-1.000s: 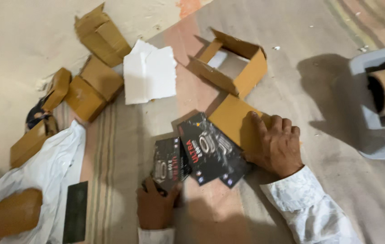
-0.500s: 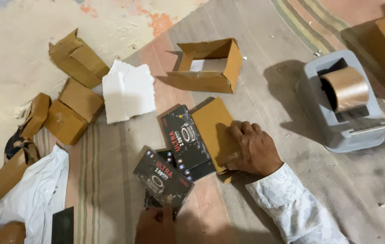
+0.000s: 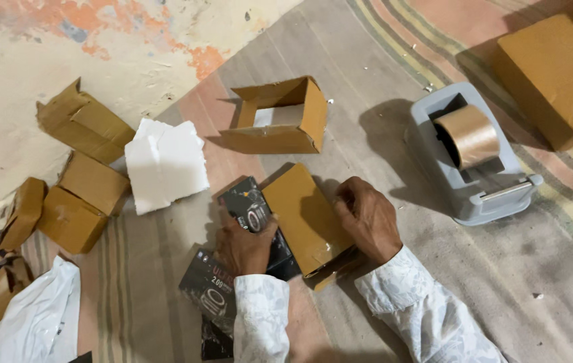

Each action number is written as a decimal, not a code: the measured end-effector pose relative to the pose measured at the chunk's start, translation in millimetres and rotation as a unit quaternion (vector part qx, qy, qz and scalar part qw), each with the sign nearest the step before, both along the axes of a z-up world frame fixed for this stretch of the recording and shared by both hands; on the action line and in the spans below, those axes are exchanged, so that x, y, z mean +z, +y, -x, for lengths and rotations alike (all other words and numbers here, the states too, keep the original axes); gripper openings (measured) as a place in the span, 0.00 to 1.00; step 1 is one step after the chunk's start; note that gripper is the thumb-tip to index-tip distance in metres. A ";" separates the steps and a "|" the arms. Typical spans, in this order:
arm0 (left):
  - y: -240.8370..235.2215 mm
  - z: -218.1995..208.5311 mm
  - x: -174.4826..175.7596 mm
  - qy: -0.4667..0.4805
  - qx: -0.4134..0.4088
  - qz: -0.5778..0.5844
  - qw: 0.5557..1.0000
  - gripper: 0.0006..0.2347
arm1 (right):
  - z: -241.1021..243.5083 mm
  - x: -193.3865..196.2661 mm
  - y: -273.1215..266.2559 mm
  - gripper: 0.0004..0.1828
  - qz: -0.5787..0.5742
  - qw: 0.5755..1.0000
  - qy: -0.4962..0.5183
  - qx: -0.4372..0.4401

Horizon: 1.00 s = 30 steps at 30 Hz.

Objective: The person packs smartwatch boxes into small cardboard shipping boxes. They place the items inside, close the flaps, and seal the boxes using a tape dispenser. The sealed boxes are stacked on the table.

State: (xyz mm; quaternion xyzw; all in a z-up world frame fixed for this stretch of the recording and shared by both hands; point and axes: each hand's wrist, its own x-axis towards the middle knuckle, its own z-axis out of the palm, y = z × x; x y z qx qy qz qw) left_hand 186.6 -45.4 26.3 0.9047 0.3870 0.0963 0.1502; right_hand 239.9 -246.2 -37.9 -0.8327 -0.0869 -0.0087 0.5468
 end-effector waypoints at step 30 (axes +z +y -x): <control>-52.6 30.0 -8.1 0.062 -0.464 0.020 0.883 0.21 | 7.8 6.2 -13.5 0.19 -0.707 0.704 -0.044 -0.039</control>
